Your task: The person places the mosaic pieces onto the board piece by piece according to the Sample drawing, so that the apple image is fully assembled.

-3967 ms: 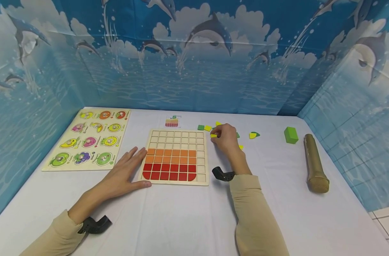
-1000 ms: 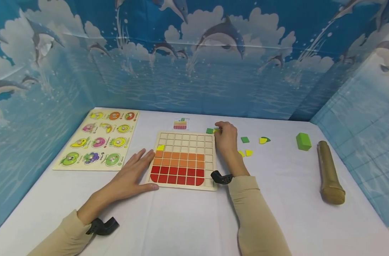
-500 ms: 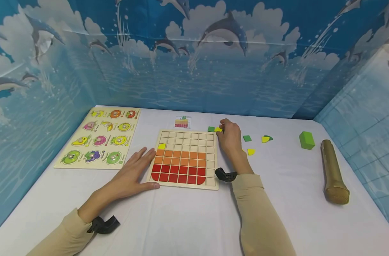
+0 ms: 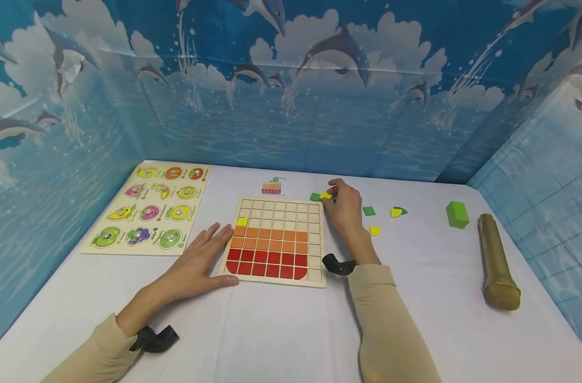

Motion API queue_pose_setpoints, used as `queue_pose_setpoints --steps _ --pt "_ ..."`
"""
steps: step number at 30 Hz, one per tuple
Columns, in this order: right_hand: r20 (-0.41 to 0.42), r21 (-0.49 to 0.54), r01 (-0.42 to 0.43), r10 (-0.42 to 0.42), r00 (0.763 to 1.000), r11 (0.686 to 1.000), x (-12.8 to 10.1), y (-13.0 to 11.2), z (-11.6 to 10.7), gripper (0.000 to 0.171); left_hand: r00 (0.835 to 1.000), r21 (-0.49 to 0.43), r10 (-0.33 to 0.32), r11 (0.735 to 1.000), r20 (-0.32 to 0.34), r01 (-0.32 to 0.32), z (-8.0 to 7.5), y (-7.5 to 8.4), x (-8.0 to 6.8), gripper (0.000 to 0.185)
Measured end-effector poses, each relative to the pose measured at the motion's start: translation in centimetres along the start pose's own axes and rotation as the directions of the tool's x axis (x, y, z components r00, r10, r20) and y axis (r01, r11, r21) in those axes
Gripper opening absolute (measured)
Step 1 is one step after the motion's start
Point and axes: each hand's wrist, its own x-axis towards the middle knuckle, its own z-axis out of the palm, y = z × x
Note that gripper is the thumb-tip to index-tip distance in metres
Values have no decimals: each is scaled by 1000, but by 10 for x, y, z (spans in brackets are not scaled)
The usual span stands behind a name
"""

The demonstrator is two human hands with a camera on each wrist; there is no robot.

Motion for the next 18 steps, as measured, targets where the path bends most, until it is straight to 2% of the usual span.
queue_pose_setpoints --steps 7,14,18 --pt "22 82 80 -83 996 993 -1 -14 2 40 1000 1 -2 1000 -5 2 1 0 0 115" --pt "120 164 130 -151 981 978 -9 -37 11 39 1000 -3 0 1000 -5 0 1 0 -1 115" --pt "173 174 151 -181 968 973 -14 -50 17 38 1000 6 4 1000 -7 -4 2 0 0 115"
